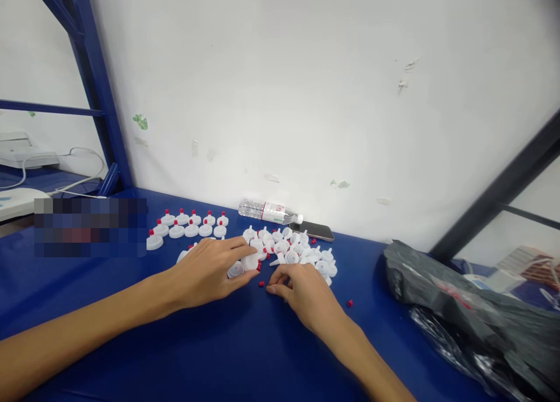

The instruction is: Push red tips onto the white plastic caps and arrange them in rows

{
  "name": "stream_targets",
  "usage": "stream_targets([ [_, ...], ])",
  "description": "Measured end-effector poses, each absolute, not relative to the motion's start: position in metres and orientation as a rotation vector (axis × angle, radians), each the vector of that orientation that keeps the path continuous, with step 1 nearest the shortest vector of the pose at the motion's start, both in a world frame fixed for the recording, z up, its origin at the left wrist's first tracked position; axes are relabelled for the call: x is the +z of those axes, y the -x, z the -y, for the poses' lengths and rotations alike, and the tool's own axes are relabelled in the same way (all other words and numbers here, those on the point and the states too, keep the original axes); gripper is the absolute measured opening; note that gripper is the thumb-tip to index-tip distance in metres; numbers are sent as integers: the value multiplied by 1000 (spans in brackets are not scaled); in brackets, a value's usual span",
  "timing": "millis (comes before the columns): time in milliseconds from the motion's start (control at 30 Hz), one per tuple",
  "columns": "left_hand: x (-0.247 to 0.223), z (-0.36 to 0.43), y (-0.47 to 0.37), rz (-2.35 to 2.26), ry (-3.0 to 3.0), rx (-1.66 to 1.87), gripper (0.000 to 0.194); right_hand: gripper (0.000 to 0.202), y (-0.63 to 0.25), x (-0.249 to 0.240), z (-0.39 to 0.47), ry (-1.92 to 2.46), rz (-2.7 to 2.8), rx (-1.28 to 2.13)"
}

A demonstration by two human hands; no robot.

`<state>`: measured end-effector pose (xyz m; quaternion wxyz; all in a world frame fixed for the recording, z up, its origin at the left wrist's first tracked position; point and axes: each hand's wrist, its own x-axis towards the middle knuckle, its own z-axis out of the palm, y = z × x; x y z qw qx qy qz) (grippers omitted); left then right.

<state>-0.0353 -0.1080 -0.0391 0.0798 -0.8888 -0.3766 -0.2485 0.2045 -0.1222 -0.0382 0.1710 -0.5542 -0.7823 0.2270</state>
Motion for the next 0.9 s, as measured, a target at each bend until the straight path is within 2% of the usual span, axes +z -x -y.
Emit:
stream_targets([
  [233, -38, 107, 34, 1109, 2665, -754, 29, 11, -211, -38, 122, 1451, 2187, 646],
  [433, -38, 109, 34, 1093, 2697, -722, 27, 8, -206, -31, 123, 1273, 1896, 920],
  [567, -40, 109, 33, 1073, 2714, -752, 27, 18, -204, -28, 123, 1221, 1884, 839],
  [800, -44, 111, 32, 1083, 2747, -732, 29, 7, -202, -25, 126, 1144, 1815, 822],
  [900, -43, 111, 31, 1075, 2754, -735, 29, 9, -201, -23, 127, 1143, 1843, 775],
])
